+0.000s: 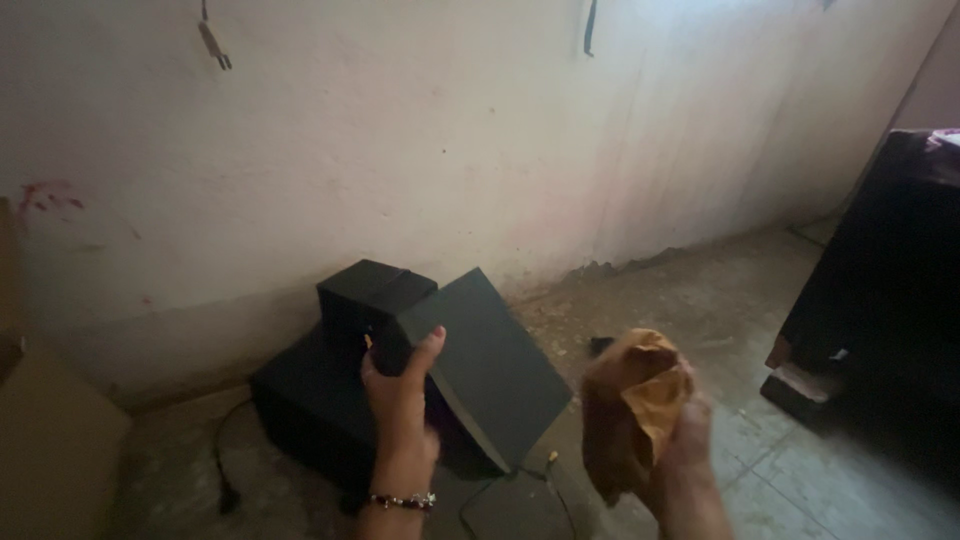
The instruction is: The person wipes a small black electronic device with a cloth, then picks up a second similar device from a cardboard box and wipes it as well. The person handles the devices one at a time, turning them over to clean different sides.
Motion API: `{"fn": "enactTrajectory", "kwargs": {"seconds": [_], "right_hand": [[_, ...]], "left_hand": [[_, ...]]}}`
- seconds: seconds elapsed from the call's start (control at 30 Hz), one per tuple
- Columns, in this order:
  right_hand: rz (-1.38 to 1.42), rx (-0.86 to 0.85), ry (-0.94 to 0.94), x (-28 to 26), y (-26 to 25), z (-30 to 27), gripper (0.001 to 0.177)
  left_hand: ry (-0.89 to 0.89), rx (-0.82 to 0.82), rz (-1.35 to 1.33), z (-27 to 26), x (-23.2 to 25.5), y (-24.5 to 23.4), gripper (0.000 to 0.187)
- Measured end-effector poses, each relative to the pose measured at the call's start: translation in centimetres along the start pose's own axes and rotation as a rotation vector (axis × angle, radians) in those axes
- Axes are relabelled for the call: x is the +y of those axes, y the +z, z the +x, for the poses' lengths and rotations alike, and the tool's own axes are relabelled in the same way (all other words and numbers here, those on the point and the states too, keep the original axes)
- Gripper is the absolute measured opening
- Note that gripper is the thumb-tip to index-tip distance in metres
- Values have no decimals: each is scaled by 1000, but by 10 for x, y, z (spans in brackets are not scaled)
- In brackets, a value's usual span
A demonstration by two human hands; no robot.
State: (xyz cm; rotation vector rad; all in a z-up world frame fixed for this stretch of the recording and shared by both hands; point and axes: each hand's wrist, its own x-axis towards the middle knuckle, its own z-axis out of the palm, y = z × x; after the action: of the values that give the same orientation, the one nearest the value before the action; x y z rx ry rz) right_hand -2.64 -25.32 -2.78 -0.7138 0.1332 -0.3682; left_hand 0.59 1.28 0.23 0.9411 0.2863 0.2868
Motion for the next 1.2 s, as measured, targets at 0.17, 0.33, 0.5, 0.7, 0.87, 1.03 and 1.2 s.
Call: {"fn": "enactTrajectory", "kwargs": {"seconds": [0.17,0.33,0.5,0.7,0.87,1.03,1.2], "right_hand": [[-1219,-96,-610,31,70,-48,50],[-165,36,30,39,92,-65,57],[164,-32,-135,41,59,-26,51],[128,-163,-86,36,15,4,49],[57,-218,-19,56,7,-5,47],[166,-128,-66,57,-8,12,46],[242,-90,-94,65,-13,33,44]], "left_hand": [[-198,26,-152,-14,16,9,77],[4,-100,-223,-40,42,14,62],[850,-598,329,-54,59,3,68],[-144,-800,-178,-34,50,32,62],[182,-996,-18,-33,19,32,72],[539,-707,569,-9,-15,8,83],[-66,-418,309,49,-62,3,80]]}}
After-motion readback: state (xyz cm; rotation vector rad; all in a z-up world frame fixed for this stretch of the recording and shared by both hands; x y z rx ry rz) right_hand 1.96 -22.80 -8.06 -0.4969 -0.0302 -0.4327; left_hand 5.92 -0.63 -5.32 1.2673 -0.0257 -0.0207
